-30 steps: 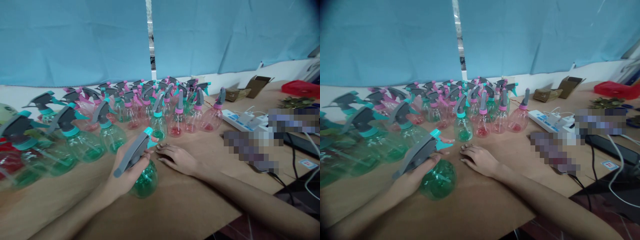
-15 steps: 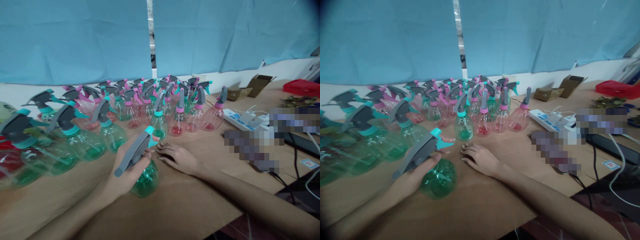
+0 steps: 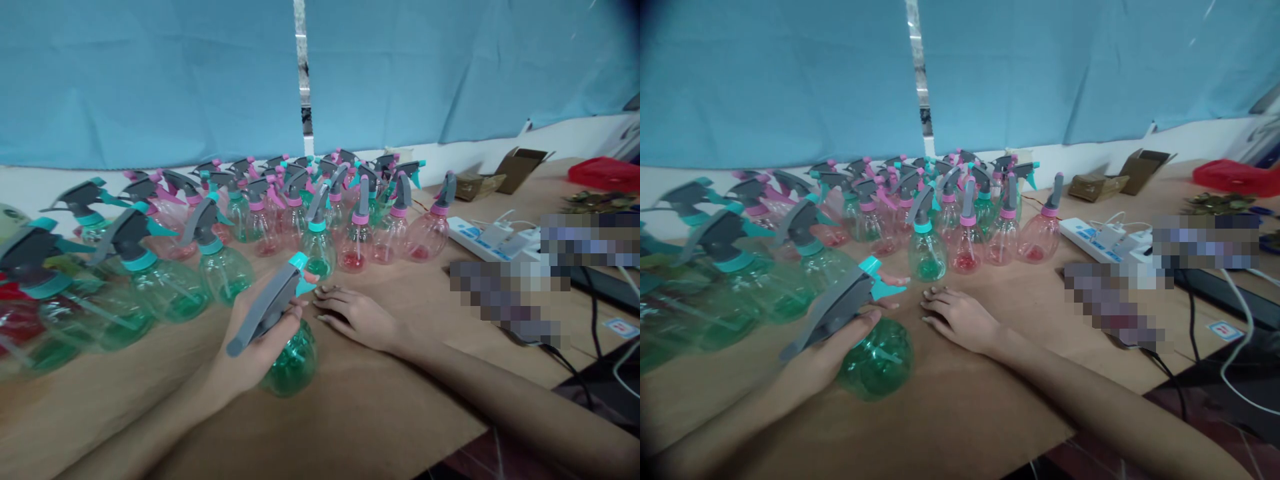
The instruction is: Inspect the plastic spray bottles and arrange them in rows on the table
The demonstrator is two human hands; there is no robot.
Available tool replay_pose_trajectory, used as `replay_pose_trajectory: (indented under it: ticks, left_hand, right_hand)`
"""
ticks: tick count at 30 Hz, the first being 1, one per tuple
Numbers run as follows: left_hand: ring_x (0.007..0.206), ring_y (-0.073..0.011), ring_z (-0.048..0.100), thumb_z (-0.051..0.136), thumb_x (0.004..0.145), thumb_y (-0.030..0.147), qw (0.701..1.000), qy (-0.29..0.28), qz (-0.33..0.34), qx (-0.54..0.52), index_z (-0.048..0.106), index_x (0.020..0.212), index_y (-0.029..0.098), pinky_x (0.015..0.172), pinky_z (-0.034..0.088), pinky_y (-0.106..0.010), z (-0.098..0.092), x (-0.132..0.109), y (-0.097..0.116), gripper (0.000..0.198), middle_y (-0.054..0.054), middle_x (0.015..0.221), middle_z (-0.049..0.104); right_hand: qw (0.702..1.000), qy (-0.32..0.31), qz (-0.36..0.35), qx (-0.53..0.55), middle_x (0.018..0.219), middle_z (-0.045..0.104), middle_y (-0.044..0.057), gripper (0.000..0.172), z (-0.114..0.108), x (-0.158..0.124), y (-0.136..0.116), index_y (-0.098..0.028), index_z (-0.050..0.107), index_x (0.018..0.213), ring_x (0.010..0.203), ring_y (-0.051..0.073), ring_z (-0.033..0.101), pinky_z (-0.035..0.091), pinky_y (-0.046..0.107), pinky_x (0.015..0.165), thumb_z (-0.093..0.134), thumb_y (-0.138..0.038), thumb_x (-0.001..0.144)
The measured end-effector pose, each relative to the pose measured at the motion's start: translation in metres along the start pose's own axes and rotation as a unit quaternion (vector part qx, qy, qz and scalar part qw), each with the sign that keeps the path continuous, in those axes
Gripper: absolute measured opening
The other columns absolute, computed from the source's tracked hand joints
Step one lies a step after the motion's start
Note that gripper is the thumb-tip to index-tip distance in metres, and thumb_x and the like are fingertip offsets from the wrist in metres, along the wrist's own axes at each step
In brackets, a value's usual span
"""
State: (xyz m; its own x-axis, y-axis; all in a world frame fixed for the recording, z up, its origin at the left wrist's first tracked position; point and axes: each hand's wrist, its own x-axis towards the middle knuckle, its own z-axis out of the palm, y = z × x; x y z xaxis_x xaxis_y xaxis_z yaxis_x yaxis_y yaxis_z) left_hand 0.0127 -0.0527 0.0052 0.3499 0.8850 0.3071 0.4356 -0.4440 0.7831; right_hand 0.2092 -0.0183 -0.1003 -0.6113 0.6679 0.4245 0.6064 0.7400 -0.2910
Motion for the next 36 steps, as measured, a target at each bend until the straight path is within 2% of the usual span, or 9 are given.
replay_pose_trajectory:
  ticks: [10, 16, 21, 28, 36]
  left_hand:
    - [0.077, -0.0193, 0.065, 0.051, 0.075, 0.026, 1.000, 0.012, -0.011, -0.008, 0.061, 0.103, 0.024, 0.073, 0.054, -0.032, 0.0002, -0.0006, 0.0024, 0.029, -0.004, 0.088, 0.068]
    - [0.077, -0.0191, 0.065, 0.050, 0.077, 0.027, 1.000, 0.000, -0.013, -0.007, 0.060, 0.104, 0.023, 0.071, 0.054, -0.031, -0.0004, -0.0003, 0.0017, 0.029, -0.004, 0.085, 0.067]
    - [0.080, -0.0197, 0.065, 0.051, 0.077, 0.026, 1.000, 0.008, -0.002, -0.003, 0.060, 0.101, 0.024, 0.074, 0.054, -0.031, -0.0004, -0.0002, 0.0004, 0.026, -0.004, 0.090, 0.068]
    - [0.069, -0.0182, 0.064, 0.049, 0.078, 0.029, 1.000, 0.019, -0.007, 0.020, 0.060, 0.101, 0.024, 0.061, 0.052, -0.028, 0.0012, -0.0012, -0.0008, 0.026, -0.001, 0.078, 0.066]
    - [0.068, -0.0173, 0.063, 0.050, 0.078, 0.028, 0.999, 0.025, 0.001, 0.023, 0.062, 0.098, 0.024, 0.063, 0.052, -0.029, 0.0007, -0.0012, 0.0011, 0.024, -0.001, 0.077, 0.066]
  right_hand:
    - [0.999, -0.002, 0.001, -0.041, 0.128, 0.057, 0.010, 0.033, 0.0010, -0.0008, -0.0040, -0.017, 0.056, 0.121, 0.123, 0.022, 0.048, 0.041, 0.042, 0.102, 0.041, -0.029, 0.094]
    - [0.998, -0.009, 0.003, -0.062, 0.127, 0.058, 0.010, 0.033, 0.0008, -0.0004, -0.0048, -0.016, 0.058, 0.119, 0.121, 0.022, 0.050, 0.041, 0.040, 0.102, 0.040, -0.030, 0.095]
    - [0.998, -0.007, 0.005, -0.064, 0.125, 0.059, 0.009, 0.033, 0.0008, -0.0007, -0.0052, -0.018, 0.057, 0.119, 0.118, 0.022, 0.052, 0.042, 0.040, 0.100, 0.040, -0.030, 0.095]
    - [0.999, -0.003, 0.003, -0.051, 0.126, 0.058, 0.009, 0.032, 0.0009, -0.0010, -0.0047, -0.018, 0.058, 0.118, 0.120, 0.022, 0.050, 0.041, 0.041, 0.100, 0.040, -0.030, 0.095]
    - [0.998, 0.000, -0.001, -0.055, 0.124, 0.059, 0.008, 0.033, 0.0022, -0.0011, -0.0033, -0.018, 0.057, 0.119, 0.118, 0.022, 0.052, 0.043, 0.040, 0.099, 0.039, -0.031, 0.095]
